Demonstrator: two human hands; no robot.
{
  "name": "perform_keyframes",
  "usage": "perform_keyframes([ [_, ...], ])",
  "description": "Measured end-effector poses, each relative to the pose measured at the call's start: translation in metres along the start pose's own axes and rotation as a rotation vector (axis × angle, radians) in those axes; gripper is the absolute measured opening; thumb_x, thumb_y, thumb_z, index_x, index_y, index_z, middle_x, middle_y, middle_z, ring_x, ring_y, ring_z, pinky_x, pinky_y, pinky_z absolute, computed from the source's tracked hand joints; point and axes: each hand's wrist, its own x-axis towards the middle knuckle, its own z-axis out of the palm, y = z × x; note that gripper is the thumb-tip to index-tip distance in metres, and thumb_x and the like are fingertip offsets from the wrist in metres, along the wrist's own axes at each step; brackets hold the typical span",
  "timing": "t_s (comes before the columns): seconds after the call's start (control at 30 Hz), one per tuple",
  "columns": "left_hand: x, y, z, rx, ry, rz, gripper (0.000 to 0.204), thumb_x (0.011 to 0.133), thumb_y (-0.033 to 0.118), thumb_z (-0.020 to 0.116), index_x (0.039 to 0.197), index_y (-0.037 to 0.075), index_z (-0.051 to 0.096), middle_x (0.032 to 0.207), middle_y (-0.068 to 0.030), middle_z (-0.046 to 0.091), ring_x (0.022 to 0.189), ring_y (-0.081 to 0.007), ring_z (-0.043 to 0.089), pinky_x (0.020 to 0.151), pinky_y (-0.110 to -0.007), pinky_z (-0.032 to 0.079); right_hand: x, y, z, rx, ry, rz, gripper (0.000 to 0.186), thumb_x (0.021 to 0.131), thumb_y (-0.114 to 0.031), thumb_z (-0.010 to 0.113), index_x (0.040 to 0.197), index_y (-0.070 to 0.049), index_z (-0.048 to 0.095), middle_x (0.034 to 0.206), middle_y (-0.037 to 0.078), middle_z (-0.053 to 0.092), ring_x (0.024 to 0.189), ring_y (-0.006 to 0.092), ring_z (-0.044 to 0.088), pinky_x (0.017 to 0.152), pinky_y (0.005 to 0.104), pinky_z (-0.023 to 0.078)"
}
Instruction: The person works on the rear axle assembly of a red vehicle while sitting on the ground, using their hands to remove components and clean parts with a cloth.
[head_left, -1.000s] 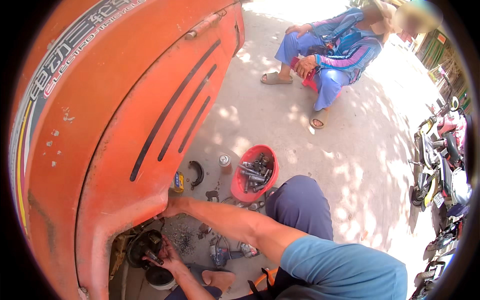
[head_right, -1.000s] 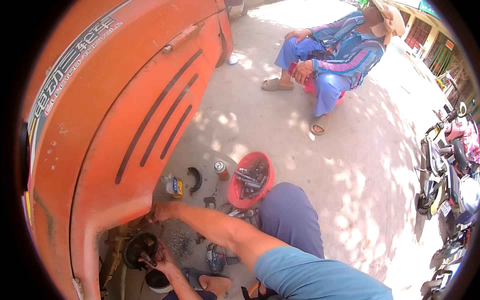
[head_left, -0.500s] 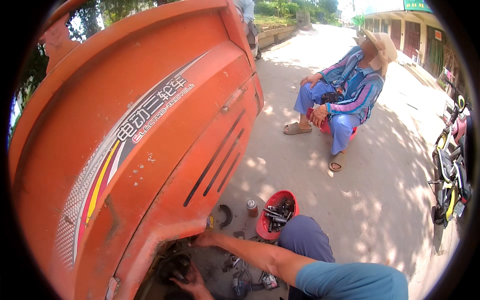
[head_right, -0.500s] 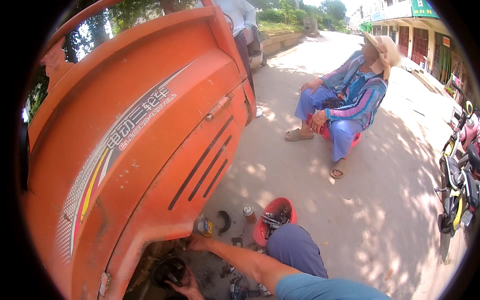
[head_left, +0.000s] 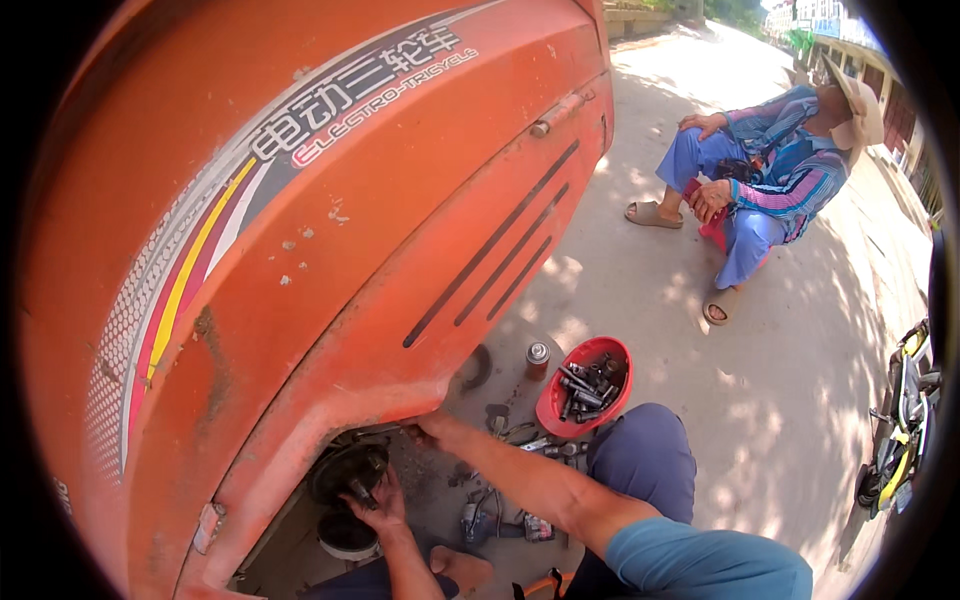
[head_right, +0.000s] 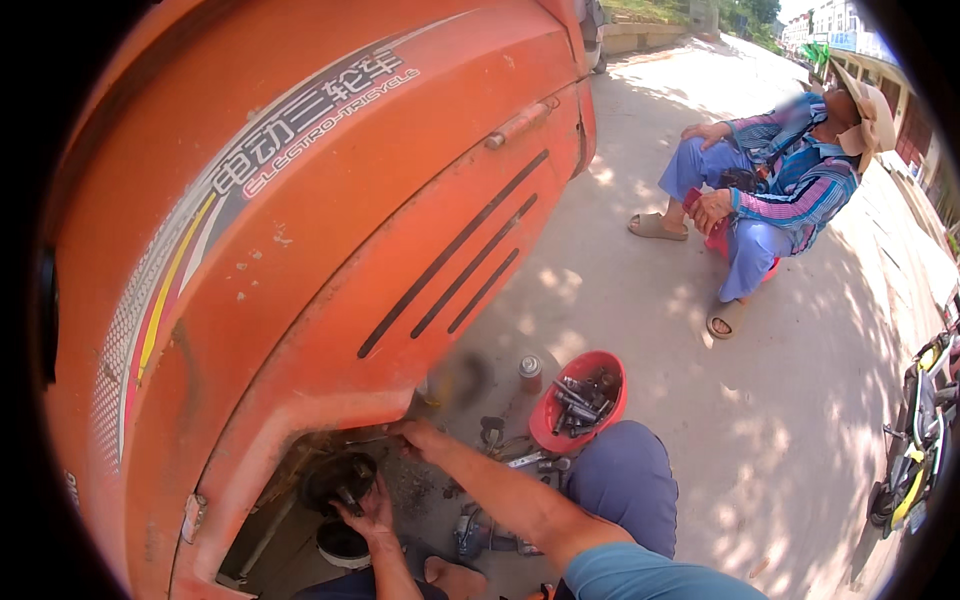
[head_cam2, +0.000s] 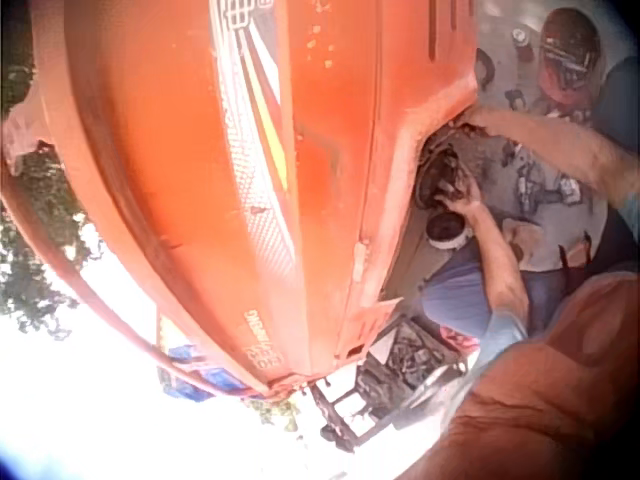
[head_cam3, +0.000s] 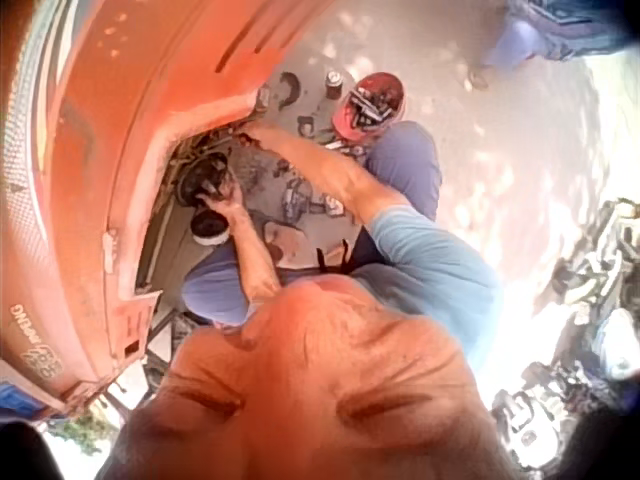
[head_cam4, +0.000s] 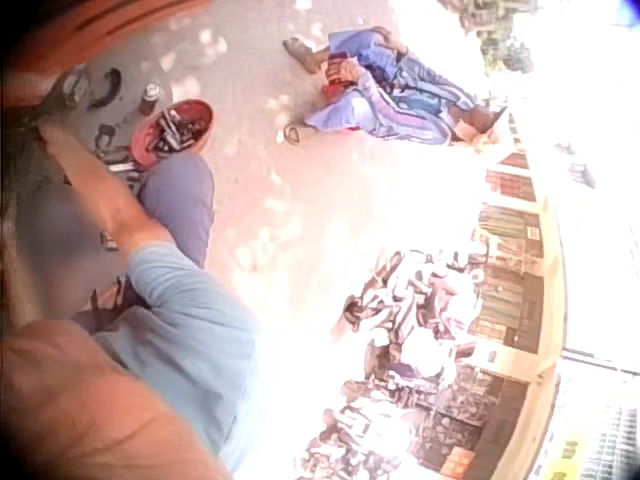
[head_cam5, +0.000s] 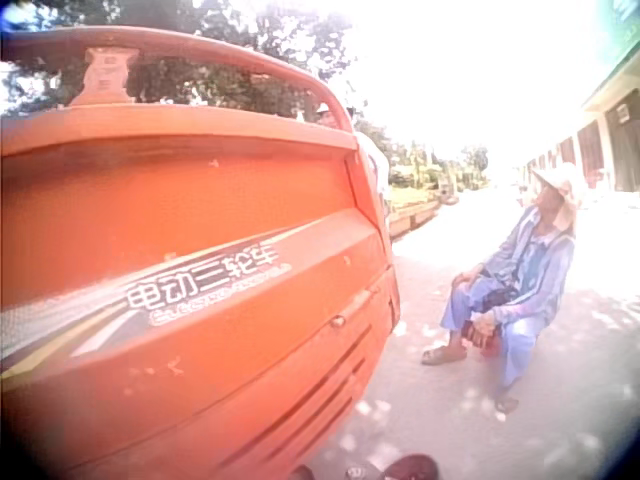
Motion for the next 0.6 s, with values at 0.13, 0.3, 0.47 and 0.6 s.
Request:
perform_keyframes([
  [0.13,0.014,-0.004,0.023,0.078,-0.019,-0.017,0.090,0.066,0.049,0.087,0.139,0.011,0.051,0.143,-0.0111,0.049,0.137,-0.0339,0.038,0.119,-0.053,0.027,-0.015,-0.049,0.050,0.011,0.112,-0.146,0.017,0.096,-0.023,0.059,0.084,-0.012,0.054,0.064,0.002,0.049,0.052,0.0141,0.043,0.045,0.0312,0.034],
  [0.3,0.020,-0.012,0.011,0.127,-0.019,-0.031,0.094,0.062,0.049,0.089,0.140,0.013,0.050,0.143,-0.0136,0.048,0.137,-0.0344,0.039,0.117,-0.055,0.029,-0.019,-0.054,0.042,-0.085,0.099,-0.186,0.010,0.097,-0.023,0.059,0.090,-0.017,0.059,0.072,-0.003,0.057,0.059,0.0115,0.051,0.052,0.0290,0.041],
  [0.47,0.007,-0.023,0.023,0.041,-0.009,-0.093,0.105,0.056,0.046,0.092,0.143,0.007,0.046,0.147,-0.0184,0.043,0.138,-0.0371,0.038,0.116,-0.053,0.032,-0.027,-0.059,0.044,-0.160,0.019,-0.266,0.005,0.096,-0.017,0.061,0.093,-0.013,0.060,0.076,0.000,0.061,0.063,0.0117,0.055,0.053,0.0299,0.044],
  [0.6,0.004,-0.028,0.035,-0.033,-0.009,-0.148,0.114,0.050,0.045,0.094,0.144,0.004,0.043,0.149,-0.0213,0.040,0.137,-0.0378,0.039,0.116,-0.052,0.034,-0.047,-0.063,0.063,-0.259,-0.063,-0.547,0.025,0.092,-0.025,0.064,0.106,-0.004,0.062,0.082,0.005,0.062,0.067,0.0146,0.058,0.056,0.0290,0.046],
])
